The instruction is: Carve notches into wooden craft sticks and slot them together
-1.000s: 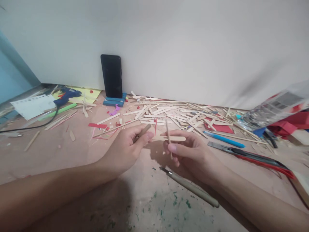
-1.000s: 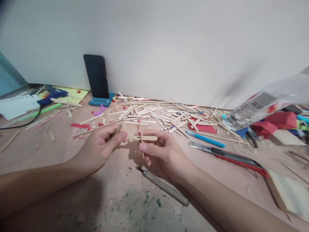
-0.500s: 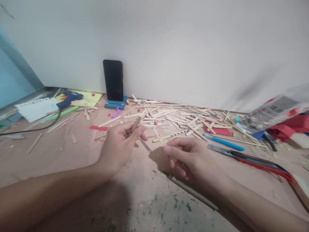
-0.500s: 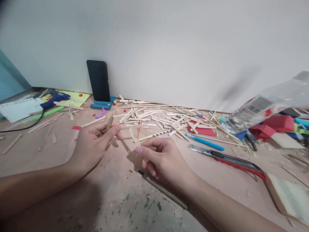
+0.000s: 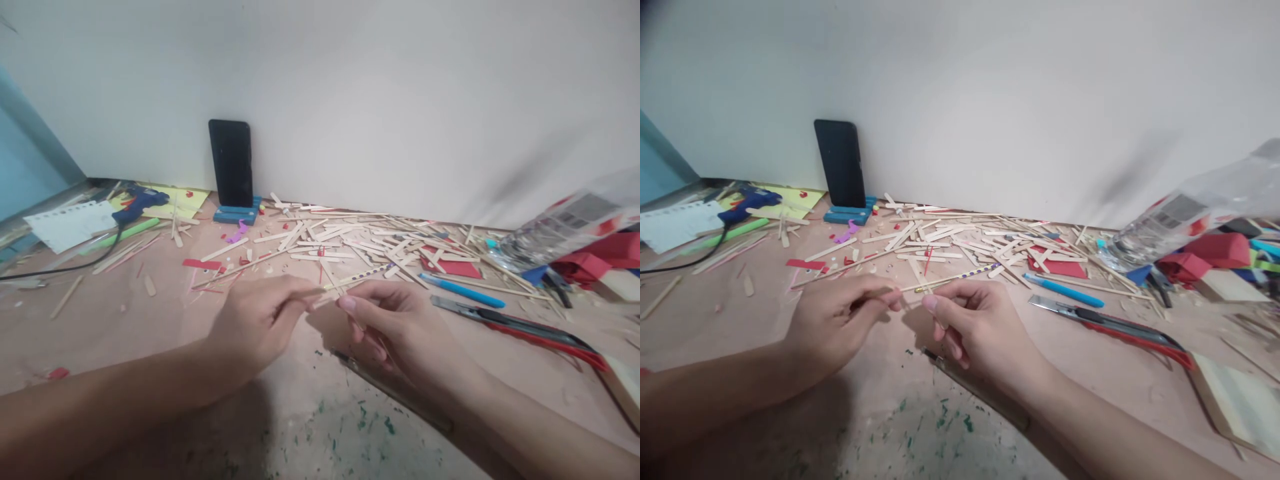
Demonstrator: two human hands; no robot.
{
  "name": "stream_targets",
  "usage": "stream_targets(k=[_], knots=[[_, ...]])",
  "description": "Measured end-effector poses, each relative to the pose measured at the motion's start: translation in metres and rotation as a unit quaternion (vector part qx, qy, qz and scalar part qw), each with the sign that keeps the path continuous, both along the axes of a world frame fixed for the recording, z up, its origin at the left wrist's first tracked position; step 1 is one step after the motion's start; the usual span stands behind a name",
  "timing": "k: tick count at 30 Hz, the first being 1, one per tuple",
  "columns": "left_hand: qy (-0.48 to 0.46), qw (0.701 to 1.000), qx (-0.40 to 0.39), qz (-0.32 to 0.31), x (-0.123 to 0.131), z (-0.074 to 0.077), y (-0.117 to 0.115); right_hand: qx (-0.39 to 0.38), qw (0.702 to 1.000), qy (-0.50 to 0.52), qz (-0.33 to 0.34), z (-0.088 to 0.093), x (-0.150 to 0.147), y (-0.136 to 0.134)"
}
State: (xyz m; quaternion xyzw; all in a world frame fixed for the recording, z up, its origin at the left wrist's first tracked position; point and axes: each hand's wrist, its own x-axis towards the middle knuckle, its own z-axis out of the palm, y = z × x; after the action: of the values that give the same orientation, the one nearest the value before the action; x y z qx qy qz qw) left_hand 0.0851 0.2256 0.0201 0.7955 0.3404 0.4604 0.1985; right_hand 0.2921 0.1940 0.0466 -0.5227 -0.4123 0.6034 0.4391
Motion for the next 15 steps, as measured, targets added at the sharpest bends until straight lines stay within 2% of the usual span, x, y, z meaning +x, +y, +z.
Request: stream_targets(k=[2, 4, 9, 15], knots=[[0.027, 0.998, 0.043, -0.030, 0.000, -0.004, -0.002, 0.006, 1.000, 0.024, 0.001, 0.000, 0.000, 0.001], [0.032, 0.998, 0.042, -0.037, 0.000, -0.007, -0.003, 0.001, 0.999, 0.052, 0.004, -0.002, 0.000, 0.003], [-0.006, 0.998, -0.060, 0.003, 0.002, -0.002, 0.003, -0.037, 0.987, 0.147, 0.044, -0.009, 0.005, 0.008], [-0.030, 0.990, -0.131, -0.036, 0.004, 0.002, 0.007, -0.046, 0.978, 0.202, 0.030, -0.011, 0.008, 0.011]])
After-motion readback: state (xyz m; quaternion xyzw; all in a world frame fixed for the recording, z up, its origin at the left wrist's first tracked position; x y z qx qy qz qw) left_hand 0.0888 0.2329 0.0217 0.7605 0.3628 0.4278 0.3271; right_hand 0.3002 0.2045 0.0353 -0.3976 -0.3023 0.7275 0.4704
